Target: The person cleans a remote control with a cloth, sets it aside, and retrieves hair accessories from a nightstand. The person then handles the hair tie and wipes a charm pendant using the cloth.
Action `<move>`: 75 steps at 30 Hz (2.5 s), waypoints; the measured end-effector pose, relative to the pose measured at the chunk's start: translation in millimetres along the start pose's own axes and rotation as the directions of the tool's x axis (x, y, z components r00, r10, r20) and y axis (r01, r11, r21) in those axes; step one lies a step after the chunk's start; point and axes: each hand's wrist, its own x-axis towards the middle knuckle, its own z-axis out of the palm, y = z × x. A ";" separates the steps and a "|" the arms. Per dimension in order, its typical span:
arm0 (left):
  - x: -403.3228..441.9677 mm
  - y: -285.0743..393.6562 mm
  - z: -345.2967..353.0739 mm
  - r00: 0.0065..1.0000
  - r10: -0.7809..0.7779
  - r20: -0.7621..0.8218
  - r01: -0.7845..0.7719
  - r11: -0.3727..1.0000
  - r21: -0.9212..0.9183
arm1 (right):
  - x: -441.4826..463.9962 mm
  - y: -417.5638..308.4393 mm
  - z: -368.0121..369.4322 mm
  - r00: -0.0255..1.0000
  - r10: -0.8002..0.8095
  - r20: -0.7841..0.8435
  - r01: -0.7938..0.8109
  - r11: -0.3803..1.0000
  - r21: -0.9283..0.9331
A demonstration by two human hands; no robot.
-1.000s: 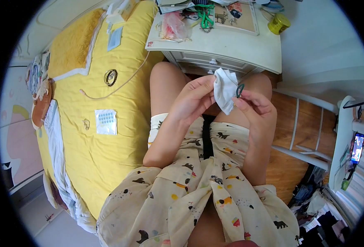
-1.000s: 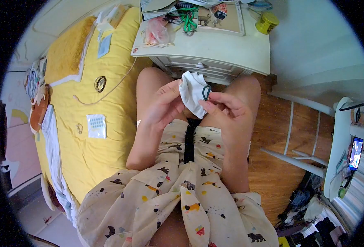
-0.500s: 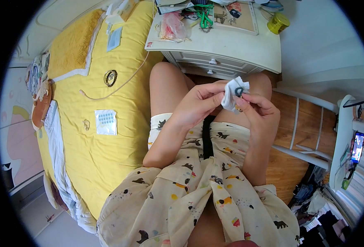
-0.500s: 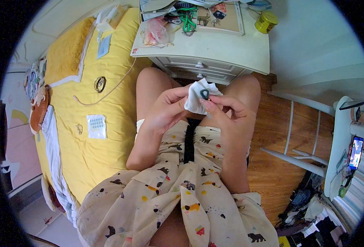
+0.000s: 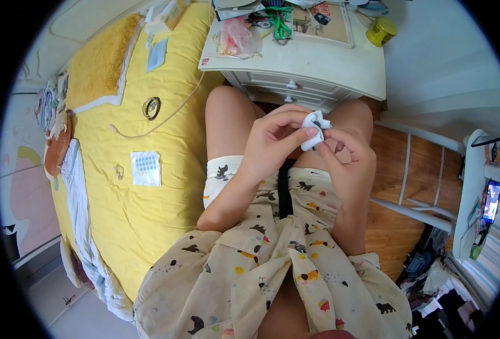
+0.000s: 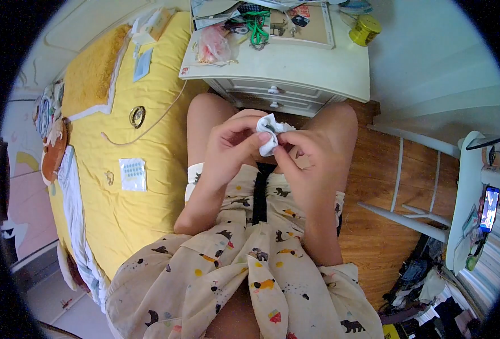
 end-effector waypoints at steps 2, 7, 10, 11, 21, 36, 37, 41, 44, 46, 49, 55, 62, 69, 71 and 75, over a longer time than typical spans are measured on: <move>0.4 -0.4 -1.9 1.000 0.013 -0.011 -0.013 1.000 -0.019 | 1.9 0.8 -0.1 0.999 -0.033 0.033 0.033 0.999 0.003; -0.2 5.0 -6.2 0.999 0.026 0.020 -0.028 0.995 0.098 | 2.3 -7.0 -1.6 0.997 -0.024 0.078 0.025 1.000 -0.012; 0.8 10.7 -9.6 0.996 0.067 0.055 -0.079 0.962 0.262 | 2.0 -7.7 -2.6 0.996 -0.023 0.089 0.024 1.000 -0.014; 1.6 11.6 -11.4 0.994 0.086 0.072 -0.105 0.940 0.326 | 1.7 -7.0 -3.3 0.995 -0.025 0.092 0.027 0.999 -0.017; 6.5 14.8 -41.5 0.999 -0.040 0.006 0.040 0.997 0.063 | -1.9 -0.6 -4.3 0.990 0.098 0.097 -0.101 0.994 0.028; 7.3 27.8 -14.1 0.966 0.123 0.229 -0.245 0.726 0.643 | -3.5 -2.3 1.0 0.996 0.039 0.077 -0.033 0.997 -0.071; 6.3 27.5 -13.3 0.976 0.109 0.187 -0.206 0.741 0.640 | -3.6 -4.3 1.6 0.996 0.039 0.085 -0.034 0.997 -0.062; -3.3 14.8 -6.1 0.995 -0.088 -0.044 0.097 0.949 0.300 | -1.9 -10.2 1.6 0.994 0.007 0.107 -0.003 0.999 -0.035; -3.3 8.2 -6.9 0.976 -0.210 -0.062 0.208 0.978 -0.030 | -0.1 -13.1 2.2 0.994 -0.016 0.104 0.019 0.999 -0.027; -1.7 5.5 -8.7 0.971 -0.230 -0.056 0.222 0.967 -0.126 | 0.6 -12.7 2.8 0.995 -0.045 0.090 0.048 0.998 -0.027; 2.5 -0.4 -16.7 0.964 -0.252 -0.090 0.229 0.951 -0.210 | 0.2 -10.5 2.1 0.995 -0.082 0.051 0.084 0.996 -0.042; 7.3 6.2 -35.9 0.965 -0.237 -0.112 0.210 0.955 -0.209 | -1.9 -10.0 -8.1 0.999 -0.043 0.005 0.044 0.994 -0.101; 0.6 13.6 -15.5 0.988 -0.133 0.075 0.138 0.989 -0.057 | 0.4 -11.8 -8.4 0.996 -0.089 0.020 0.091 0.990 -0.109; 2.6 25.7 -8.7 0.979 0.158 0.125 -0.200 0.840 0.504 | -0.8 -13.8 -8.0 0.991 -0.087 0.099 0.090 0.995 -0.028; 3.3 25.4 -9.7 0.959 0.244 0.147 -0.284 0.807 0.517 | -3.3 -14.1 -8.7 0.991 0.018 0.134 -0.027 0.998 0.063; 3.5 24.9 -15.5 0.925 0.324 0.199 -0.379 0.738 0.558 | -6.9 -6.5 -9.7 0.963 0.134 0.234 -0.191 0.952 0.241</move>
